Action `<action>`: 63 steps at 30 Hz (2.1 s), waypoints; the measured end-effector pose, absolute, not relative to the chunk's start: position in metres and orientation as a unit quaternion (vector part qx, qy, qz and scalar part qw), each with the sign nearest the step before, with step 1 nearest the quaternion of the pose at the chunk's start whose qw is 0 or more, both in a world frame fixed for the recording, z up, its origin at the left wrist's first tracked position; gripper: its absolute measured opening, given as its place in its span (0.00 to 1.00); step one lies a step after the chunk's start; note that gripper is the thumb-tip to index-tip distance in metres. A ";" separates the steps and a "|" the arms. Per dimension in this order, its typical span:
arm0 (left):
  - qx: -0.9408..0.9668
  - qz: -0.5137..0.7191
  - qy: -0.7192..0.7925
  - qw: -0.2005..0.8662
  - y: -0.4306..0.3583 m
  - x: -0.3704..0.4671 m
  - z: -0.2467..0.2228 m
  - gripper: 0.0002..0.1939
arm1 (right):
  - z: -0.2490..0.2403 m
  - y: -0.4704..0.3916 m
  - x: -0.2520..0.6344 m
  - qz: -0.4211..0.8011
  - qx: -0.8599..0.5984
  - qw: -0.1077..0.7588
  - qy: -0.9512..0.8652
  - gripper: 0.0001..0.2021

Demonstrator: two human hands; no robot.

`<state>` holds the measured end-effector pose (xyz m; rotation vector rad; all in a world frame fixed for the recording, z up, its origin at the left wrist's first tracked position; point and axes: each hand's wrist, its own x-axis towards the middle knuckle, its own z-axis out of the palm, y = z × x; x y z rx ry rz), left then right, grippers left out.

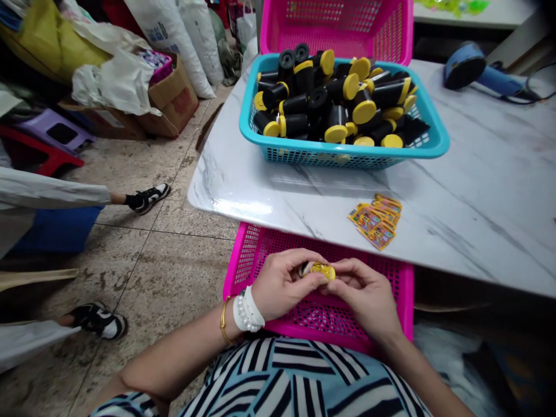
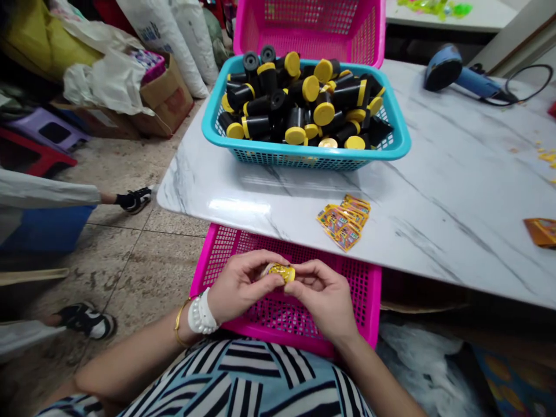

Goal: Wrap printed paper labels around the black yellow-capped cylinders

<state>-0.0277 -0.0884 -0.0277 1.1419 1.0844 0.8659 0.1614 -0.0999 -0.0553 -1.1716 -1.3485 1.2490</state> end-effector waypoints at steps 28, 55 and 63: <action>0.266 0.274 0.375 0.844 -0.088 -0.018 -0.049 0.24 | -0.059 -0.102 0.185 0.560 -0.404 0.479 -0.543 0.11; 0.204 0.256 0.477 0.816 -0.091 -0.026 -0.063 0.49 | -0.035 -0.074 0.220 0.033 -0.514 0.403 -0.756 0.14; 0.316 0.268 0.471 0.779 -0.094 -0.028 -0.036 0.23 | -0.032 -0.045 0.226 0.009 -0.569 0.370 -0.734 0.04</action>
